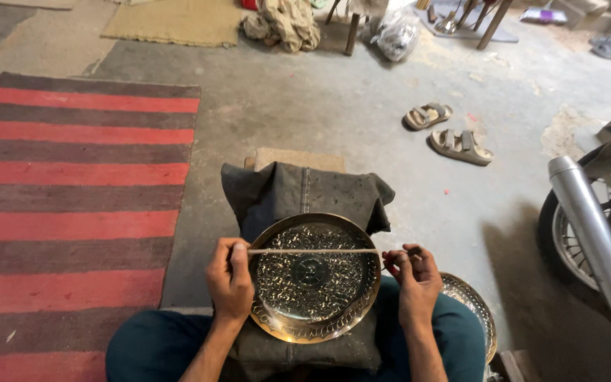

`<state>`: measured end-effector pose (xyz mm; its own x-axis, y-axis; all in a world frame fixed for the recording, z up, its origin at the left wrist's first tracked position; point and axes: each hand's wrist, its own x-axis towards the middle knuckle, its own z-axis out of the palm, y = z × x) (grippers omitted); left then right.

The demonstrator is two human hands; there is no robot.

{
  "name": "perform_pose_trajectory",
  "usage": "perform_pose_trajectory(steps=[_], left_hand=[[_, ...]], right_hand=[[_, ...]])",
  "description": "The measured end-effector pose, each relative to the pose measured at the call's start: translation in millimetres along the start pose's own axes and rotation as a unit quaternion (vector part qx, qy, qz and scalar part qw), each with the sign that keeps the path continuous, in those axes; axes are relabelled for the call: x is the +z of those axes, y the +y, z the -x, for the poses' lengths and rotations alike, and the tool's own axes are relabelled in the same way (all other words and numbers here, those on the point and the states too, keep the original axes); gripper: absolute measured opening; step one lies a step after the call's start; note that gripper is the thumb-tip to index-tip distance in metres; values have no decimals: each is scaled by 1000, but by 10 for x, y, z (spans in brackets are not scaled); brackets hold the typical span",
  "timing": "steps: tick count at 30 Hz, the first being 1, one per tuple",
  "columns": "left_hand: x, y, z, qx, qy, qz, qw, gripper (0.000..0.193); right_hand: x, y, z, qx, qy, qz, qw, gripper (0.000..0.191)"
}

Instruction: The person sits cross-legged on the floor with an ornate brass plate resting on a cloth cushion on their lap. They hold a chisel against the plate's engraved surface and strike it with a wooden mallet, repositioning the chisel repeatedly to work the decorative pattern, occasionally pausing to reposition the plate or tool.

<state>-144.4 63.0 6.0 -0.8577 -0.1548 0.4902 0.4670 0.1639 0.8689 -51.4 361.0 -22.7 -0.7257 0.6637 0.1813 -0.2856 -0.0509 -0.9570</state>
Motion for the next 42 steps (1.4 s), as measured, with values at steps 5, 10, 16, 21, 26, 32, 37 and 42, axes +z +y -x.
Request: perform_pose_trajectory(steps=[5,10,16,21,26,32,37,42], left_hand=[[14,-24,-25,-62,-5,-15,998,24],[-49,168,-69,103,-11,-69,992,18],[-724,34,415,-22,-35,-148,988,16],[-1102,-641,1077,-274,-283,-374,840,21],[-589,-768,1883,-246,-518,-413,708,29],[-268,-578,1973,-101,-561,-455,684,39],[-1074,-554,1780,0,-637,-380,670,45],[-2055,-645,1486,-29,-640,-262,722,56]], right_hand=[[26,-6,22,-6,1,8,1000,19],[68,-77,44,0,3,-6,1000,21],[-9,-374,203,23,11,-18,1000,24],[122,-558,473,58,-196,45,978,20],[661,-525,541,72,-388,198,897,27],[1047,-485,570,1,-449,250,858,25],[1094,-381,531,-41,-457,212,863,26],[1105,-316,552,-58,-470,187,860,27]])
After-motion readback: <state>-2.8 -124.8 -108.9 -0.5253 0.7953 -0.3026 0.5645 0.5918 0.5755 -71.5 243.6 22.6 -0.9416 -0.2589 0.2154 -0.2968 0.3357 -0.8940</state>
